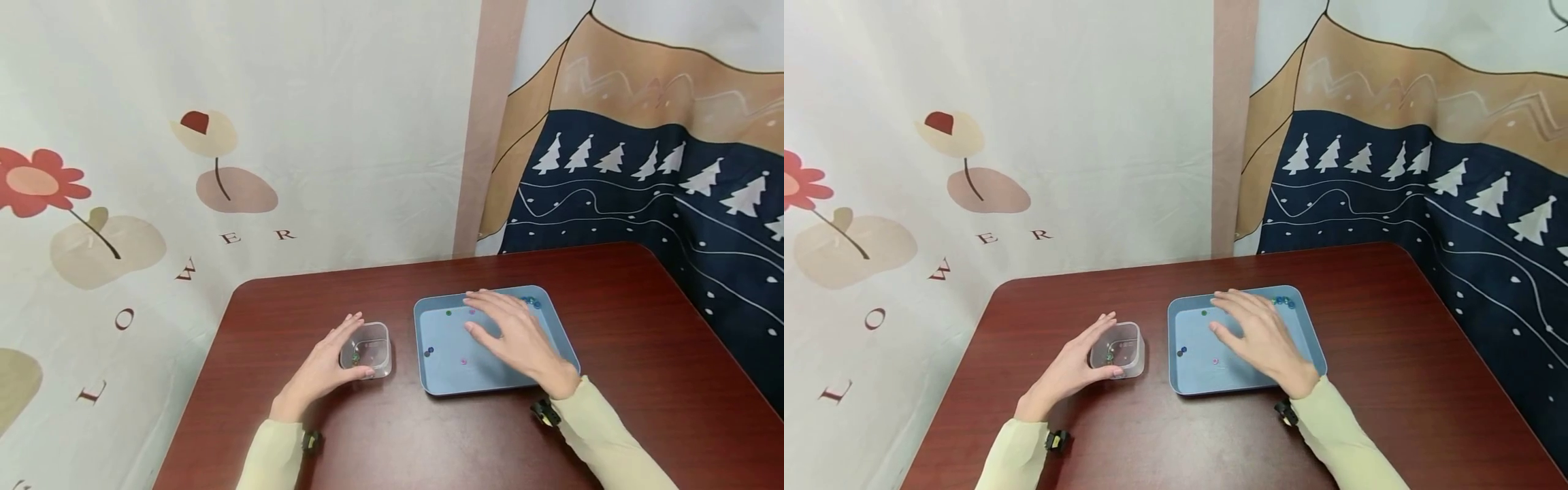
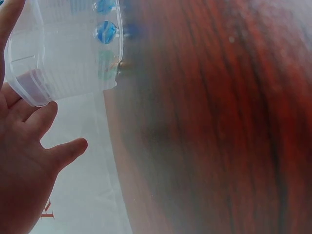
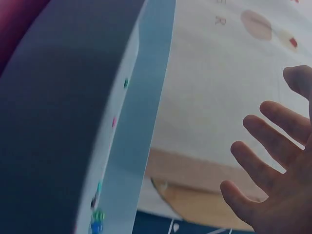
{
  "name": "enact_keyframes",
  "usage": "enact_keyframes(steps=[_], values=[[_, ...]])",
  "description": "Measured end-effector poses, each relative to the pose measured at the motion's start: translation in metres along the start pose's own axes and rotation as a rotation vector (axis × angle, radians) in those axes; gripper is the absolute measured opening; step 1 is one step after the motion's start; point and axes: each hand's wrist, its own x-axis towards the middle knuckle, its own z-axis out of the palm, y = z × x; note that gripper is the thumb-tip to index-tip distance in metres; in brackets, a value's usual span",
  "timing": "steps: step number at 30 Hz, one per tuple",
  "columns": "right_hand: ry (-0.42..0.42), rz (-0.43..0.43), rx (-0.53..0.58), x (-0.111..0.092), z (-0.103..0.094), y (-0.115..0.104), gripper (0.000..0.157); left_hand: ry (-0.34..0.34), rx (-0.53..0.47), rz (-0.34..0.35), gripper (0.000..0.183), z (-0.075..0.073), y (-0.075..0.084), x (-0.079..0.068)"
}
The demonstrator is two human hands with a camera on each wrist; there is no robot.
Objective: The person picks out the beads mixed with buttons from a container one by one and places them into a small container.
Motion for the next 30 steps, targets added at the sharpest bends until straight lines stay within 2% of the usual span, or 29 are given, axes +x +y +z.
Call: enact_keyframes(steps=[4,10,17,24,30], values=[[0.012,0.045,-0.016,-0.008,-0.012,0.015,0.044,-0.004,0.004,0.001,0.100,0.000,-0.001,0.000],[0.034,0.059,-0.087,-0.021,-0.017,0.042,0.042,-0.003,0.009,-0.004,0.102,0.000,-0.001,-0.001],[-0.031,0.075,-0.175,-0.029,-0.025,0.067,0.050,-0.011,0.016,-0.011,0.102,-0.001,-0.001,0.000],[-0.117,0.021,-0.261,-0.027,-0.032,0.085,0.056,-0.010,0.014,-0.006,0.101,-0.002,-0.001,0.000],[-0.158,-0.005,-0.291,-0.025,-0.031,0.095,0.054,-0.013,0.012,-0.008,0.102,-0.001,-0.001,0.000]])
